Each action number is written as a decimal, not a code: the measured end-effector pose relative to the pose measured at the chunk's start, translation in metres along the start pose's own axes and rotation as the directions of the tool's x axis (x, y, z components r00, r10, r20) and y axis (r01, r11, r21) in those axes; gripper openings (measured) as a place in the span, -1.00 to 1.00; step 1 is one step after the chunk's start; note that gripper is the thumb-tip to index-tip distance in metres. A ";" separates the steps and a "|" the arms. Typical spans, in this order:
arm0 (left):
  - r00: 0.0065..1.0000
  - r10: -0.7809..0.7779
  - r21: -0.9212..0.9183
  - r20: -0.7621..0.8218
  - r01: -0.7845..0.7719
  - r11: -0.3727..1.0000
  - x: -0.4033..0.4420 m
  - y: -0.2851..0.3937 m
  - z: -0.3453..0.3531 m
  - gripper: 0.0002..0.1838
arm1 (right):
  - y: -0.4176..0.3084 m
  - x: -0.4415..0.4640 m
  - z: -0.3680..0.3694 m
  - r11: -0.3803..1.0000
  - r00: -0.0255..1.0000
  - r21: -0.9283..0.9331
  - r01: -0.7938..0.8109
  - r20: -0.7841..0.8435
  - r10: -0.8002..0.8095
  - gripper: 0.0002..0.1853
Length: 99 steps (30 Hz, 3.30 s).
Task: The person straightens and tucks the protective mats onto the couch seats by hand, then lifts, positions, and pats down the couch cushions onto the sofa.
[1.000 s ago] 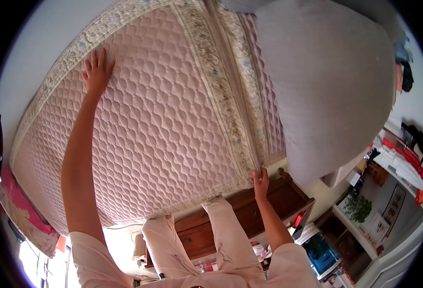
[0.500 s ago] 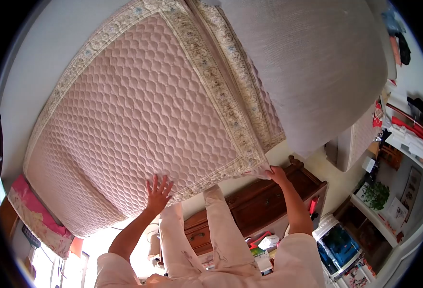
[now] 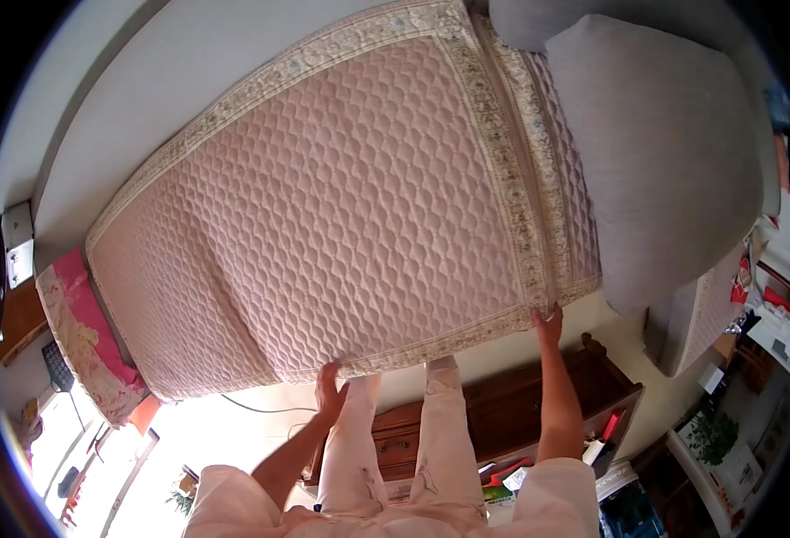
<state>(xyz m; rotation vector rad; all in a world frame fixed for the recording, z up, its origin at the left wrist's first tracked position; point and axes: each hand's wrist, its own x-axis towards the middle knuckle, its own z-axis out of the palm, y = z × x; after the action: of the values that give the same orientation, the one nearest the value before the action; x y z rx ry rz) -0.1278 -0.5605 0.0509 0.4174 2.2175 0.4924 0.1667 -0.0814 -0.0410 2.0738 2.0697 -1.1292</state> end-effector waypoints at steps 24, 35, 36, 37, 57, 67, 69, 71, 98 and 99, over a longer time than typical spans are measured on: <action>0.906 -0.240 -0.124 -0.350 0.209 0.970 0.028 -0.006 -0.061 -0.34 | -0.223 -0.010 0.018 0.559 0.713 -0.445 0.700 0.384 -0.587 -0.43; 0.990 -0.121 0.250 -0.070 0.135 0.959 0.088 -0.141 -0.238 -0.09 | -0.378 -0.187 0.273 0.603 0.719 -0.416 0.680 0.541 -0.437 -0.34; 0.994 -0.094 0.293 -0.050 0.105 0.950 0.093 -0.170 -0.258 -0.11 | -0.398 -0.215 0.296 0.615 0.724 -0.424 0.664 0.569 -0.389 -0.34; 0.997 -0.072 0.333 -0.019 0.074 0.940 0.095 -0.204 -0.274 -0.13 | -0.409 -0.237 0.325 0.596 0.699 -0.396 0.699 0.554 -0.452 -0.34; 0.602 -0.420 -0.205 -0.679 0.394 0.896 0.196 -0.650 -0.604 -0.15 | -0.802 -0.331 0.653 0.367 0.360 -0.033 0.930 0.302 -0.883 -0.82; 0.525 -0.522 -0.227 -0.672 0.525 0.820 0.232 -0.655 -0.628 -0.08 | -0.889 -0.278 0.738 0.599 0.548 -0.159 0.785 0.629 -0.551 -0.66; 0.513 -0.500 -0.213 -0.698 0.517 0.829 0.233 -0.654 -0.628 -0.07 | -0.902 -0.278 0.742 0.606 0.588 -0.297 0.739 0.722 -0.364 -0.71; 0.523 -0.439 -0.163 -0.731 0.491 0.856 0.232 -0.657 -0.626 -0.06 | -0.911 -0.273 0.747 0.539 0.581 -0.375 0.755 0.763 -0.284 -0.75; 0.662 0.534 0.592 -0.526 -0.166 0.788 0.462 -0.366 -0.646 -0.49 | -0.853 -0.286 0.785 0.303 0.292 -0.112 0.946 -0.110 -0.950 -0.92; 0.688 0.511 0.595 -0.515 -0.141 0.791 0.472 -0.366 -0.640 -0.49 | -0.855 -0.288 0.781 0.359 0.358 -0.030 0.933 -0.041 -0.933 -0.89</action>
<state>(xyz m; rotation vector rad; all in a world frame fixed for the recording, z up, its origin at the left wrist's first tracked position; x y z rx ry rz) -0.9639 -0.8007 -0.0452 1.1124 2.9945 0.2293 -0.9113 -0.5909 -0.0788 0.6622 3.3690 -1.0272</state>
